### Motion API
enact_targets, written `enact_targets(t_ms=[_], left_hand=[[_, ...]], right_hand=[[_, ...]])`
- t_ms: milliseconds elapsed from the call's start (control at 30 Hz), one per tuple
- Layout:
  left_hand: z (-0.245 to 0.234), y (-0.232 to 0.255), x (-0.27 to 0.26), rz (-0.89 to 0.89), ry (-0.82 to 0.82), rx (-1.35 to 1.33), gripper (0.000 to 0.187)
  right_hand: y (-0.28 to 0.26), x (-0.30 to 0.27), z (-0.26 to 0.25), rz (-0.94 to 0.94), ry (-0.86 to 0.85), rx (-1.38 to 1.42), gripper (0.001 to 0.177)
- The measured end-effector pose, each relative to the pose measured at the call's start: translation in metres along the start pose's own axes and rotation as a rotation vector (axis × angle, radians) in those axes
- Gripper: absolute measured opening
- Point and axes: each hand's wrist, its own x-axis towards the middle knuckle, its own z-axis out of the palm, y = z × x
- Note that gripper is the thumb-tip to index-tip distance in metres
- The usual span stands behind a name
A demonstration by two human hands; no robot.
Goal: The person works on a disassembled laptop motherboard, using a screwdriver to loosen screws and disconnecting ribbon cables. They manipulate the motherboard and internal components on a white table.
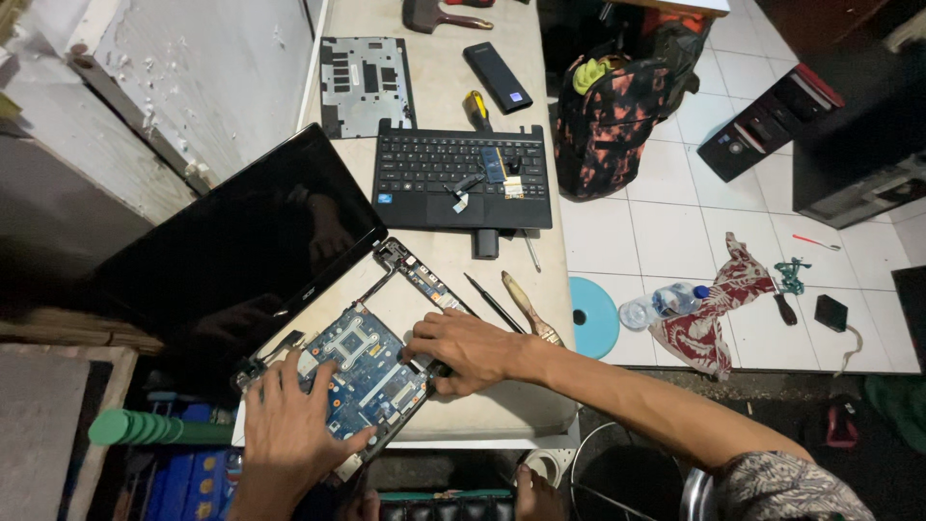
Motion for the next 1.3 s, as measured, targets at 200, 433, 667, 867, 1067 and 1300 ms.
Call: enact_targets(t_ms=[200, 433, 667, 867, 1067, 1300], left_hand=[[-0.001, -0.001, 0.000, 0.076, 0.272, 0.008, 0.110], [-0.014, 0.003, -0.005, 0.077, 0.368, -0.201, 0.096], [-0.008, 0.002, -0.003, 0.097, 0.479, -0.063, 0.118], [-0.015, 0.001, -0.004, 0.080, 0.434, -0.089, 0.104], [-0.014, -0.001, -0.003, 0.088, 0.438, -0.087, 0.103], [-0.023, -0.003, -0.003, 0.098, 0.407, -0.100, 0.102]], right_hand=[[0.010, 0.003, 0.009, -0.206, 0.169, 0.061, 0.054], [0.007, 0.005, 0.013, -0.091, 0.023, 0.023, 0.048], [0.001, 0.002, 0.006, 0.016, -0.035, -0.063, 0.050], [0.002, 0.002, 0.006, 0.071, -0.020, -0.061, 0.047], [-0.008, 0.003, 0.000, 0.130, 0.005, -0.049, 0.042], [-0.019, 0.007, -0.010, 0.200, 0.061, 0.079, 0.053]])
